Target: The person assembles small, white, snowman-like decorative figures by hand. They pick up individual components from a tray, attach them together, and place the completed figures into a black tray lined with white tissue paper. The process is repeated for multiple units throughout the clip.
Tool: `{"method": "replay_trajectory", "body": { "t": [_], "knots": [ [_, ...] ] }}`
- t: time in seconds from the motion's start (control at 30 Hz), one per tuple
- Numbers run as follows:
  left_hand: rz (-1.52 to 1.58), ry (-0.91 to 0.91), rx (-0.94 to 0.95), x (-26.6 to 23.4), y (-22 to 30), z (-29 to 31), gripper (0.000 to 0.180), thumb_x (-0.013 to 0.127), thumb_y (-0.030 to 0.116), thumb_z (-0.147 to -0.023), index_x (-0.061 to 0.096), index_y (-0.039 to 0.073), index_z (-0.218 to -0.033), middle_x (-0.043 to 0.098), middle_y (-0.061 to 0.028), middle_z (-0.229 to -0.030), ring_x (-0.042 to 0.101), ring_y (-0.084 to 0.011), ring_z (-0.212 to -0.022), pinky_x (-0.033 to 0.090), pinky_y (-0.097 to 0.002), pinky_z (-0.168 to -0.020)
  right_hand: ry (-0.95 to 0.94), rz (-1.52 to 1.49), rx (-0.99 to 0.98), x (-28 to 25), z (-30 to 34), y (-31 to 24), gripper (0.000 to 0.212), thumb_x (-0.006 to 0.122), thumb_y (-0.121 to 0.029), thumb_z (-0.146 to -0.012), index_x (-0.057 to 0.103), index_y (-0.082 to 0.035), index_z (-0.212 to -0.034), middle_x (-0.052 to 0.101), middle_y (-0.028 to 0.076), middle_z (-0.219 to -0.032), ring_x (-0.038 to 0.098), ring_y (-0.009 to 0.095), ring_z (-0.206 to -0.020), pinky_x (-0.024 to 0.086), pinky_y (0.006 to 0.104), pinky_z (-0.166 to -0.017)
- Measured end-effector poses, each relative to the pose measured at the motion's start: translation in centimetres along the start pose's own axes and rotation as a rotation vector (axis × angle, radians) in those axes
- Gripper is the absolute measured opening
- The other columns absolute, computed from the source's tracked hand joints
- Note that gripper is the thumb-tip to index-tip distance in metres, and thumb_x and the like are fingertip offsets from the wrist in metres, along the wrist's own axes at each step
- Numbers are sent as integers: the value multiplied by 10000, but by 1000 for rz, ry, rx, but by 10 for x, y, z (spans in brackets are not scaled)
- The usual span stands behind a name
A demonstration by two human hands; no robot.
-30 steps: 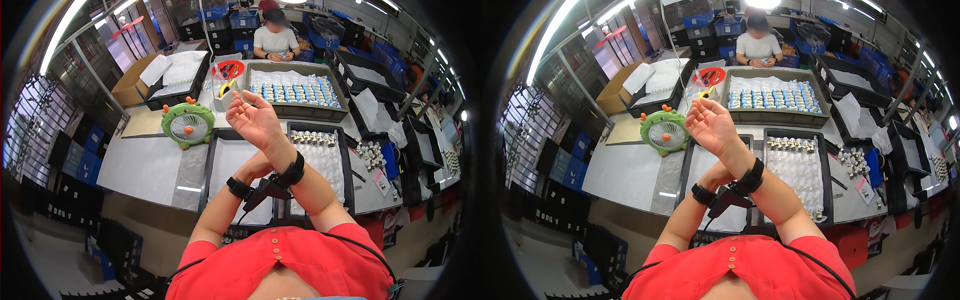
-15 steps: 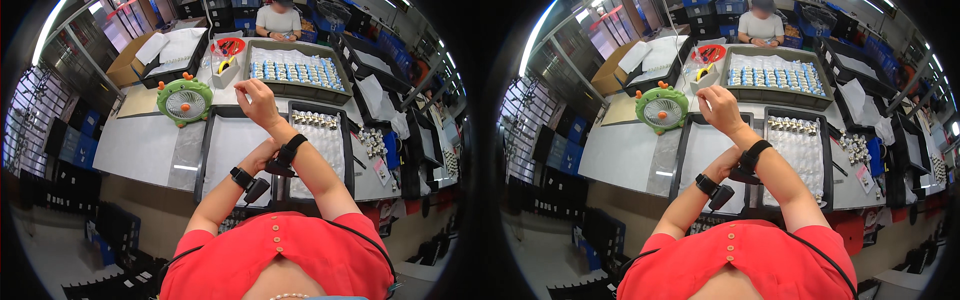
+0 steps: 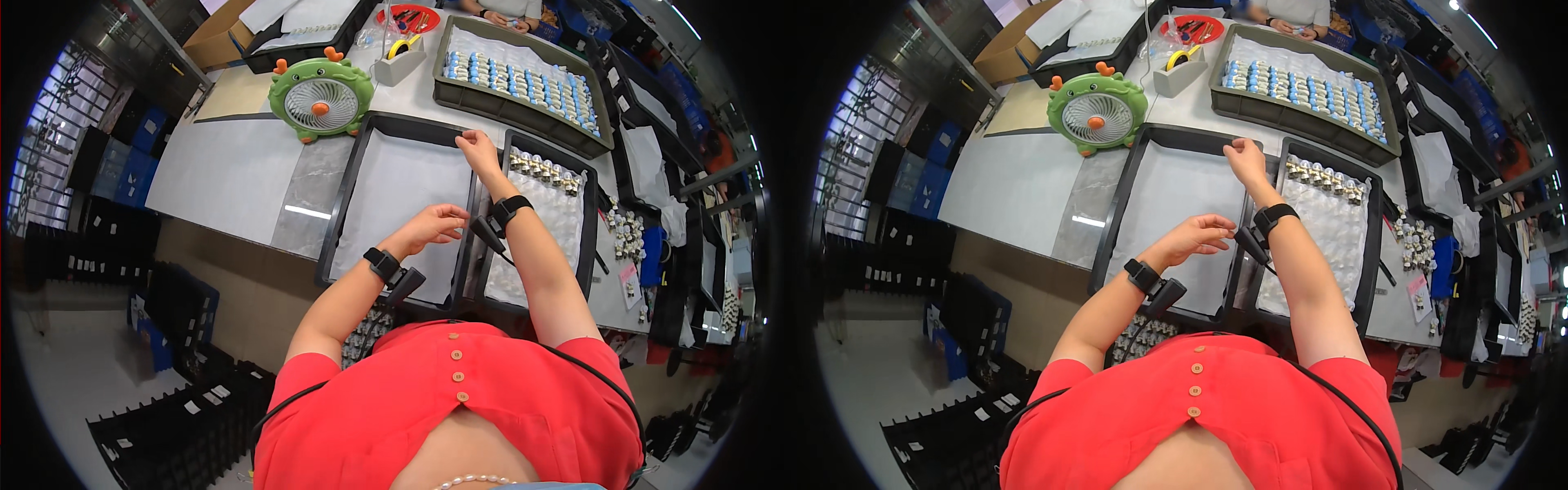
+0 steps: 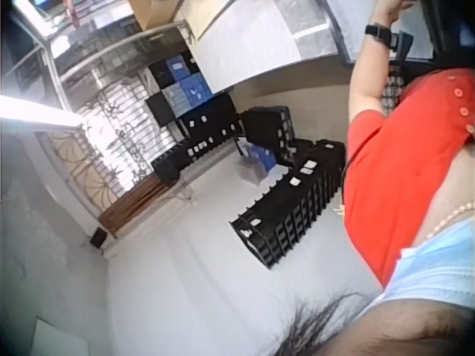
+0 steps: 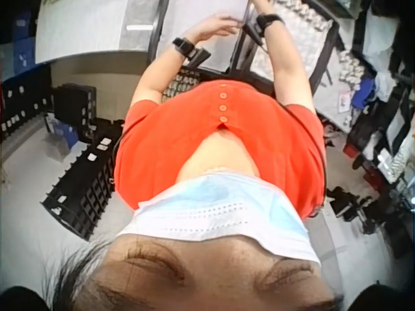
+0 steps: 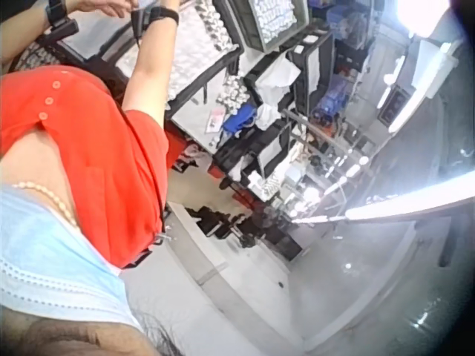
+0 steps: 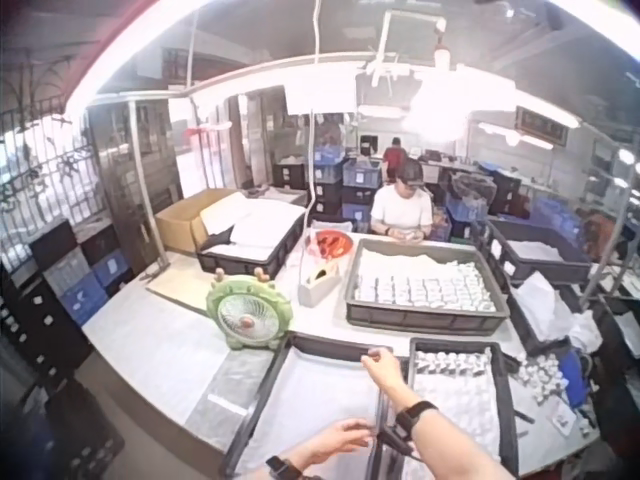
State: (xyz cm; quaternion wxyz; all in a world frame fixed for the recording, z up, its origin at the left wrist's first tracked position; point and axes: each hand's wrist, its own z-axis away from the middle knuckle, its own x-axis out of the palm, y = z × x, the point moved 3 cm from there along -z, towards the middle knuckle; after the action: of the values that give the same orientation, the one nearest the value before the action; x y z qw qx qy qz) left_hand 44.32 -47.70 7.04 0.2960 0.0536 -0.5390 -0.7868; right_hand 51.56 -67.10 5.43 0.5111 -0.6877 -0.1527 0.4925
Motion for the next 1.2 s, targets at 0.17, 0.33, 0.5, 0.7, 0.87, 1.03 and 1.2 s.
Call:
{"method": "replay_trajectory", "body": {
  "t": [0.17,0.33,0.5,0.7,0.87,1.03,1.2],
  "knots": [
    [-982,426,219,-66,-42,-23,457,616,202,-781,509,56,-1201,562,-132,-1147,528,-297,-1065,421,-364,-914,-242,602,-243,22,24,5,526,648,-308,-750,510,-65,-1195,539,153,-1179,513,313,-1093,388,448,-919],
    [-1180,590,-199,-122,-45,-20,595,636,217,-737,428,72,-1275,337,-159,-1352,328,-365,-1240,358,-456,-977,-483,950,-312,44,43,21,699,685,-378,-700,425,-96,-1284,484,157,-1251,443,296,-1183,237,549,-1015],
    [-1207,555,-303,-134,-58,-16,863,731,337,-664,279,159,-1377,152,-171,-1430,170,-412,-1307,290,-545,-999,-744,1358,-211,53,53,23,969,769,-431,-570,308,-108,-1359,499,232,-1194,426,354,-1191,127,547,-1057],
    [-1237,514,-351,-135,-67,-22,1046,794,405,-595,176,205,-1415,29,-188,-1467,68,-434,-1333,255,-603,-999,-685,1544,-215,66,59,42,1132,825,-410,-475,246,-50,-1378,468,264,-1219,419,375,-1190,73,552,-1060],
    [-1252,398,-418,-114,-57,-11,1125,816,417,-556,121,270,-1429,-27,-179,-1479,20,-442,-1341,252,-620,-996,-836,1438,-319,66,97,19,1170,821,-443,-510,163,-131,-1426,271,338,-1362,315,430,-1270,89,561,-1052],
    [-1292,360,-450,-118,-59,-17,1123,815,422,-559,119,284,-1429,-51,-175,-1482,9,-449,-1340,249,-623,-996,-906,1280,-270,55,106,16,1057,773,-418,-601,174,-121,-1419,436,269,-1262,386,402,-1219,126,592,-1032],
    [-1158,352,-160,-90,-46,-7,936,745,375,-685,196,204,-1424,60,-261,-1460,102,-502,-1315,230,-527,-1042,-687,588,-450,19,121,14,803,714,-294,-711,295,-119,-1373,515,179,-1185,463,349,-1150,225,579,-994]
  ]
}}
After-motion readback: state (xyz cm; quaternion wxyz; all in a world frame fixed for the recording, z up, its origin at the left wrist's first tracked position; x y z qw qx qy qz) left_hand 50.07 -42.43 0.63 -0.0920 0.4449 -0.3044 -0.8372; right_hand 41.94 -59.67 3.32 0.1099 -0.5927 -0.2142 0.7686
